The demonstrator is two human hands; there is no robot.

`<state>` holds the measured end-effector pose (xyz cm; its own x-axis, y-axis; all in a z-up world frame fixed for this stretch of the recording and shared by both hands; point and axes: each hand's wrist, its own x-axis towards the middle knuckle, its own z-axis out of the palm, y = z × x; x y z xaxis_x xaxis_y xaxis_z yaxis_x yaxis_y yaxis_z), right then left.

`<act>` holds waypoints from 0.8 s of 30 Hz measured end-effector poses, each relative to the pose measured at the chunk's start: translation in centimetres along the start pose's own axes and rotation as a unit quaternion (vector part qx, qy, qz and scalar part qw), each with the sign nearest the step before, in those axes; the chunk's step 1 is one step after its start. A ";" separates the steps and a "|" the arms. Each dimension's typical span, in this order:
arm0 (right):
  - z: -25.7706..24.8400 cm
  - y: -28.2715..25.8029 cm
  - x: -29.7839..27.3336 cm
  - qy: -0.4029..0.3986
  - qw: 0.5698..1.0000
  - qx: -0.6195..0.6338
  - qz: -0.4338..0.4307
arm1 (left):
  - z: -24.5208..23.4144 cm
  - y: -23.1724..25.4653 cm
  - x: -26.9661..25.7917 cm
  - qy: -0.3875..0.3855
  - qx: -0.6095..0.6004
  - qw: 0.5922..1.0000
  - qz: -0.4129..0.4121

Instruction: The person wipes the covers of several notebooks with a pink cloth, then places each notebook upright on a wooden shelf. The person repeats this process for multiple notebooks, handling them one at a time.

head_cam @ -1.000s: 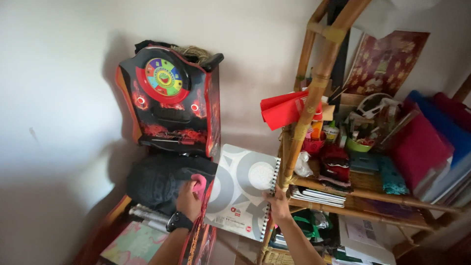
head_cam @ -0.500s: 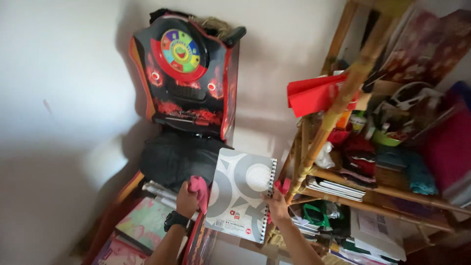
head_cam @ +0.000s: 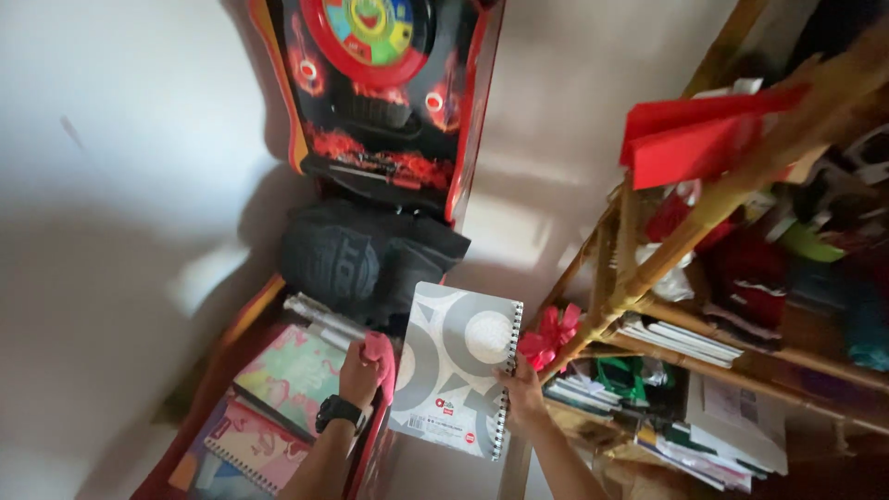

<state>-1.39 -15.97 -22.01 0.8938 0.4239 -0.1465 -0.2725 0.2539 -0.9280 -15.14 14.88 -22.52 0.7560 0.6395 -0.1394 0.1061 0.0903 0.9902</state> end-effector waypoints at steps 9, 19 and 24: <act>0.0 4.4 -1.3 0.001 0.999 -0.042 0.019 | -2.6 -4.9 -1.2 0.047 0.173 0.984 -0.004; 0.4 6.1 -1.9 0.016 0.999 -0.019 0.046 | -2.3 -3.3 -2.4 0.093 0.278 0.956 0.001; 2.0 2.9 -1.7 -0.015 0.995 -0.086 -0.044 | 1.2 3.2 -3.8 0.175 0.418 0.838 0.303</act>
<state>-4.42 -14.19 -23.80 0.9001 0.4323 -0.0539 -0.1264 0.1407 -0.9820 -16.92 11.83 -18.79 0.6151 0.5715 0.5432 0.2969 -0.8061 0.5119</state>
